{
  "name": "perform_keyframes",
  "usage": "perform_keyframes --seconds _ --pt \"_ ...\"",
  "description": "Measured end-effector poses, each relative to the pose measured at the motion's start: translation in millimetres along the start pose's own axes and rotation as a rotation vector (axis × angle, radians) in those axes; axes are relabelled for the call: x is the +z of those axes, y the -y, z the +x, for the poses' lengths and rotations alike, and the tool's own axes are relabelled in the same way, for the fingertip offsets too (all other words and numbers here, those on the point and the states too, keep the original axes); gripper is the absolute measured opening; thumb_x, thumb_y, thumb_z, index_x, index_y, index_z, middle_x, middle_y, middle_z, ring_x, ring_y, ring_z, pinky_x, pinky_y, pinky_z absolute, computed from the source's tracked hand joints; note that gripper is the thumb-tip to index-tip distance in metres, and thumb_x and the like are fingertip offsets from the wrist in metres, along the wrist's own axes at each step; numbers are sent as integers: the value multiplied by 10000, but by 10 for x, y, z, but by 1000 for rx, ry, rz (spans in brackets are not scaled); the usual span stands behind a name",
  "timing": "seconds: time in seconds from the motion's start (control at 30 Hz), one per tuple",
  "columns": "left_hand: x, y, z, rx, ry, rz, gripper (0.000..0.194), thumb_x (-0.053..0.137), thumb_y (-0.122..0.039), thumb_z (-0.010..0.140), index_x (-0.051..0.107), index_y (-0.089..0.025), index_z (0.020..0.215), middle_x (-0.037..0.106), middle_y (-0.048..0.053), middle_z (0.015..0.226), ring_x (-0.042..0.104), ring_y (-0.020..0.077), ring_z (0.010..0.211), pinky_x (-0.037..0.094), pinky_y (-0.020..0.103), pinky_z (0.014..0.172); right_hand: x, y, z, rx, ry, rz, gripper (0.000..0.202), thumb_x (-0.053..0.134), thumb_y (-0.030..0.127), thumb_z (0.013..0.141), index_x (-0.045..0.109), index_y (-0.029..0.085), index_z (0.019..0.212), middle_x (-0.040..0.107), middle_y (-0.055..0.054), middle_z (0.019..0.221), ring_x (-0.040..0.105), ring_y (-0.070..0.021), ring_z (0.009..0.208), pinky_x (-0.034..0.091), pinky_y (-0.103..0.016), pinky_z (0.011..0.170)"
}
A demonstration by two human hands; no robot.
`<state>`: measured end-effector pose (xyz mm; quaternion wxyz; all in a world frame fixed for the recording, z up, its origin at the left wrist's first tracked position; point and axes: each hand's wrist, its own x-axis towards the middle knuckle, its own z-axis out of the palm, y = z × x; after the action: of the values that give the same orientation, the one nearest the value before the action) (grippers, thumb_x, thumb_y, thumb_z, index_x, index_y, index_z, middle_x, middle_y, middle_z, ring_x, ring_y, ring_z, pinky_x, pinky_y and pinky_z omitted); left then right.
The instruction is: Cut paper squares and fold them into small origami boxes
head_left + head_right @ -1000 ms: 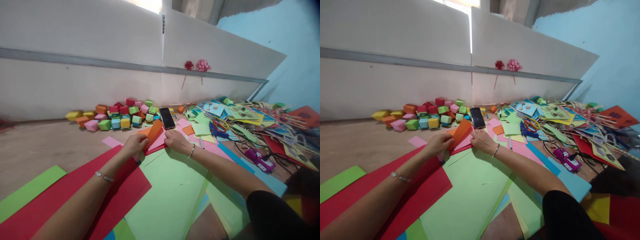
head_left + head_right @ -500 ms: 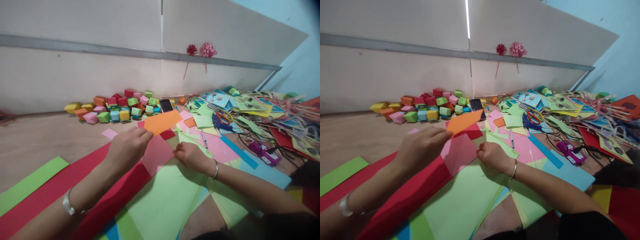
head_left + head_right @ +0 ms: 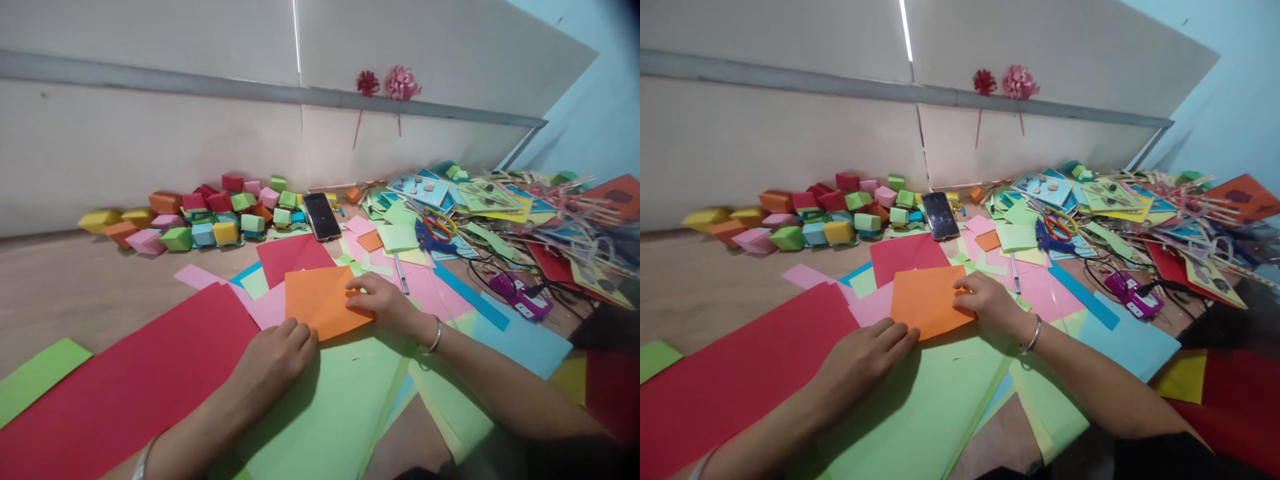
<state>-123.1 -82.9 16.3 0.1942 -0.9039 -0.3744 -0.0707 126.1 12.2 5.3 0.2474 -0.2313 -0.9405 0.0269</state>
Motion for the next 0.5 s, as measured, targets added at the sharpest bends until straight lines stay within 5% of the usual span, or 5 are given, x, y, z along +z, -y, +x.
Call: perform_keyframes --seconds 0.17,0.37,0.5 --pt "34 0 -39 -33 6 -74 260 426 4 853 614 -176 843 641 24 721 563 165 623 356 243 455 -27 -2 -10 -50 28 -12 202 490 71 903 672 160 908 659 -106 1019 580 -201 917 505 -324 767" --pt "-19 -63 1 -70 -213 -75 308 361 -55 929 634 -174 851 612 13 642 544 169 551 361 261 430 -148 251 29 -150 58 -194 186 467 105 949 646 154 943 673 -120 1045 597 -191 912 506 -304 712" --pt "-121 64 56 -395 -317 -472 252 434 -298 984 661 -197 941 689 36 817 647 170 743 503 253 609 -218 319 46 -197 -125 -173 166 506 91 947 659 149 976 716 -107 987 645 -187 937 568 -330 764"
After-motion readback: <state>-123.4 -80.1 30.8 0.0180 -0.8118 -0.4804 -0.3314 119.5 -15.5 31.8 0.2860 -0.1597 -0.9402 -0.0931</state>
